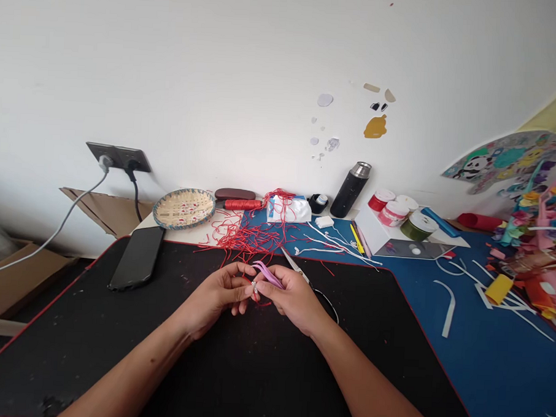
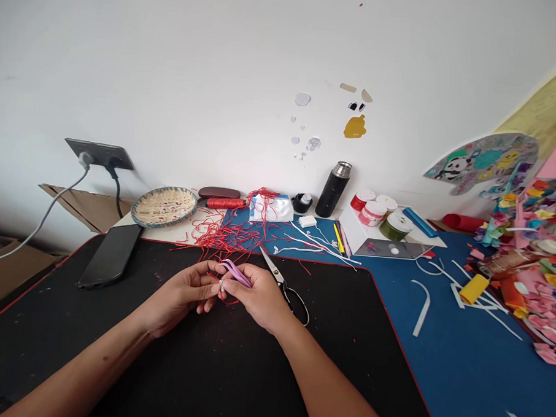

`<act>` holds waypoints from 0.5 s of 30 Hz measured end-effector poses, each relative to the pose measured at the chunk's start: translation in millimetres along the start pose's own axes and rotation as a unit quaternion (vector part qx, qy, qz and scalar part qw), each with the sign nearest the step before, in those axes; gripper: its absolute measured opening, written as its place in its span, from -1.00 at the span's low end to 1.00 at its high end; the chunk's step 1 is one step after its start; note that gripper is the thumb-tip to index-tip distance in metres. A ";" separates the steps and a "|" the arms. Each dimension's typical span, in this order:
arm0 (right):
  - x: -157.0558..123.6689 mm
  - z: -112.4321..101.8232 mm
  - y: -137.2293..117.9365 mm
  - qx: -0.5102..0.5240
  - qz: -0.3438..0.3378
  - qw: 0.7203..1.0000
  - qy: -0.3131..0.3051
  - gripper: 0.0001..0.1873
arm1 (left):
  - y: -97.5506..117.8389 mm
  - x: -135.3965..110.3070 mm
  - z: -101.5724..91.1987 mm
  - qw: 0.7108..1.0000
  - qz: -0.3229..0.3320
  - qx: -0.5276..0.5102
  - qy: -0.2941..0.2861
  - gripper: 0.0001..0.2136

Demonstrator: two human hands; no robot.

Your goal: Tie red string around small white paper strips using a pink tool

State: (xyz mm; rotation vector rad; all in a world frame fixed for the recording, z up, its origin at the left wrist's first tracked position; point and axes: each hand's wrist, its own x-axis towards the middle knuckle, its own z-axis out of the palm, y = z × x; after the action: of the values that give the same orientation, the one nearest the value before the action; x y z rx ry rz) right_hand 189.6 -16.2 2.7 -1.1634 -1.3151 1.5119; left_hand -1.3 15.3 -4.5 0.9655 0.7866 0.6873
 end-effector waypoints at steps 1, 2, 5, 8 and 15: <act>-0.1 0.0 -0.4 -0.008 -0.001 1.000 0.002 -0.73 | 0.0 0.1 0.4 1.000 0.001 0.002 0.002 -0.53; -0.1 0.0 -0.8 -0.016 -0.002 1.000 0.004 -0.74 | 0.1 0.2 0.9 1.000 0.000 0.004 0.004 -0.53; -0.2 0.0 -2.0 -0.039 -0.007 0.999 0.009 -0.75 | 0.5 0.3 2.3 1.000 -0.006 0.001 0.011 -0.53; -0.1 0.4 -2.8 -0.056 -0.014 0.998 0.014 -0.76 | 0.5 0.1 2.7 1.000 -0.014 -0.009 0.012 -0.54; 0.1 0.7 -1.8 -0.071 -0.028 0.997 0.021 -0.79 | -2.4 0.7 1.1 1.000 -0.013 -0.018 0.011 -0.52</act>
State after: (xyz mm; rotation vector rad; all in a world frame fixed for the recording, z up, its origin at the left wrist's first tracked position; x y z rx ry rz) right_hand 188.9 -16.0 4.5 -1.2309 -1.4342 1.3646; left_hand 0.4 14.5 -6.5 0.9141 0.8031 0.6880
